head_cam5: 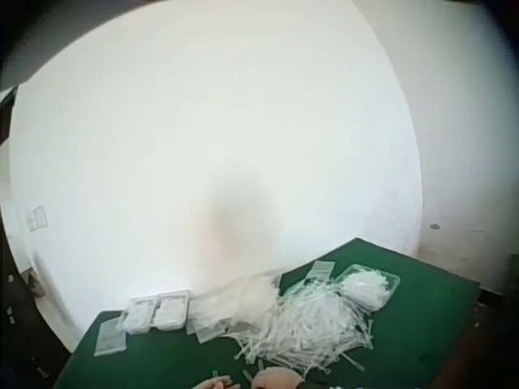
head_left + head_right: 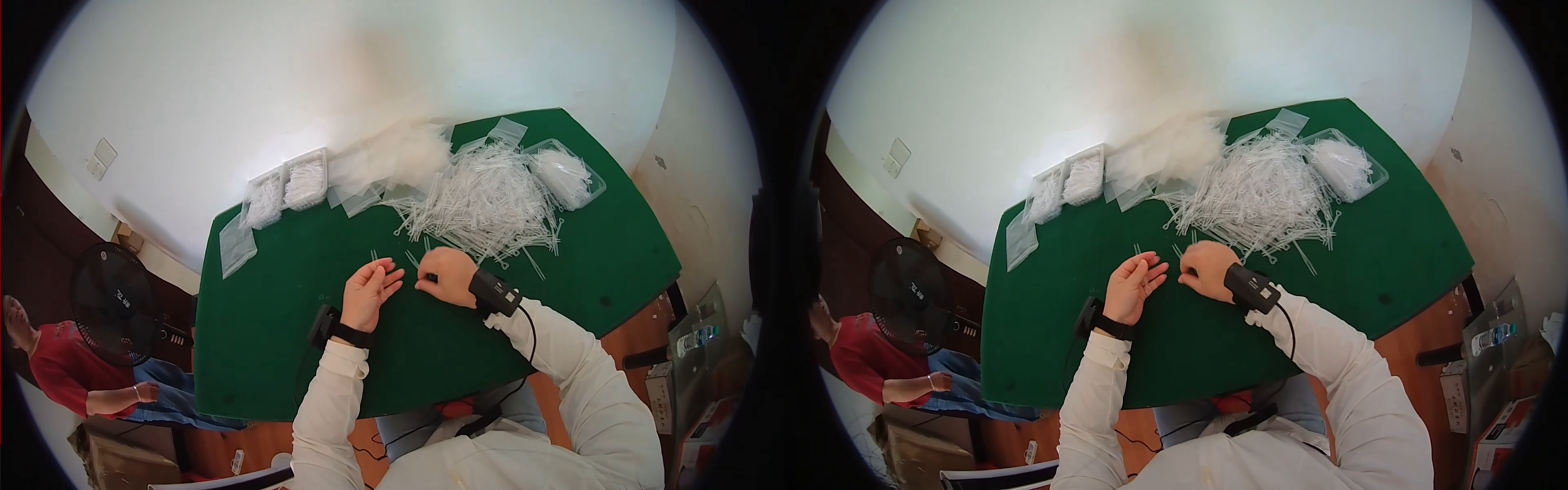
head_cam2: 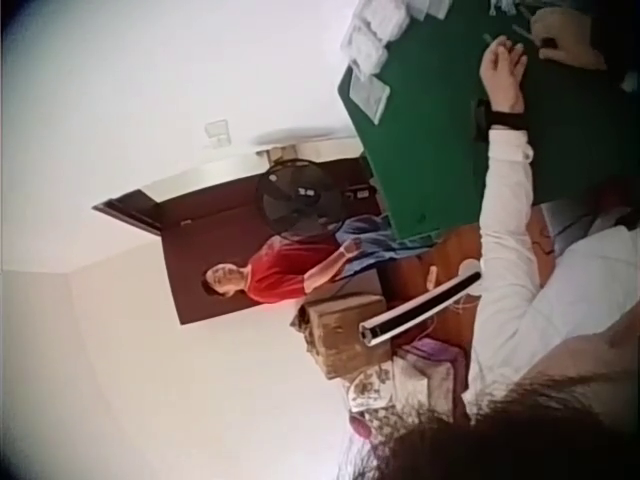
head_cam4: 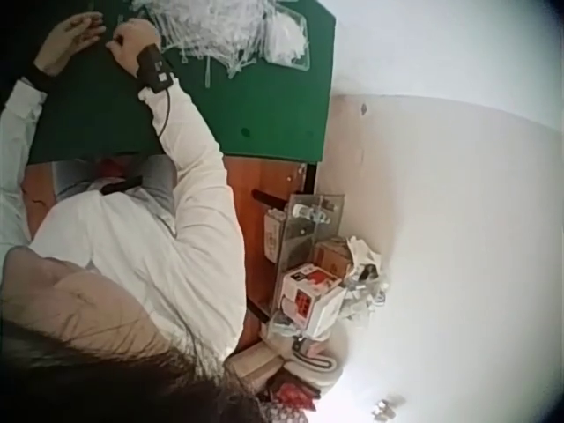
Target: The person gathers plastic picks from a pile, places them into a small plastic bag, and seals the bag by hand. After setting the first bag aside, the person repeats the process with a second bag.
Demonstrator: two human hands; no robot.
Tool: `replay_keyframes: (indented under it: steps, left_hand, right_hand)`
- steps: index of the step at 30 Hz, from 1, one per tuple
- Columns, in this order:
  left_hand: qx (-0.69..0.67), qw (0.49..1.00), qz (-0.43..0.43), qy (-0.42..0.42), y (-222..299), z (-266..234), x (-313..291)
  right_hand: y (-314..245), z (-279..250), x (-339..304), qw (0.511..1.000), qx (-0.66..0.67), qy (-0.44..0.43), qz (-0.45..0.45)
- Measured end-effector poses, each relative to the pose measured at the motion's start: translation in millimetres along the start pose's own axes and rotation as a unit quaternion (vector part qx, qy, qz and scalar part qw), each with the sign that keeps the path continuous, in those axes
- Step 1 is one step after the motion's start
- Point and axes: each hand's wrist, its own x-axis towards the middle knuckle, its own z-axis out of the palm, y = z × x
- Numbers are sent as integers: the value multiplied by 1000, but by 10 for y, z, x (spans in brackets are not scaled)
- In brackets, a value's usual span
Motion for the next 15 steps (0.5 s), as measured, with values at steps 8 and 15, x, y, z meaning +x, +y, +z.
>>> replay_keyframes:
  steps: [8,15]
  left_hand:
    - [131,990,53,-5,-26,101,-50]
    - [151,987,49,-17,-55,122,-65]
  right_hand:
    - [-31,-50,33,985,-99,-5,142]
    - [111,91,7,987,-59,88,118]
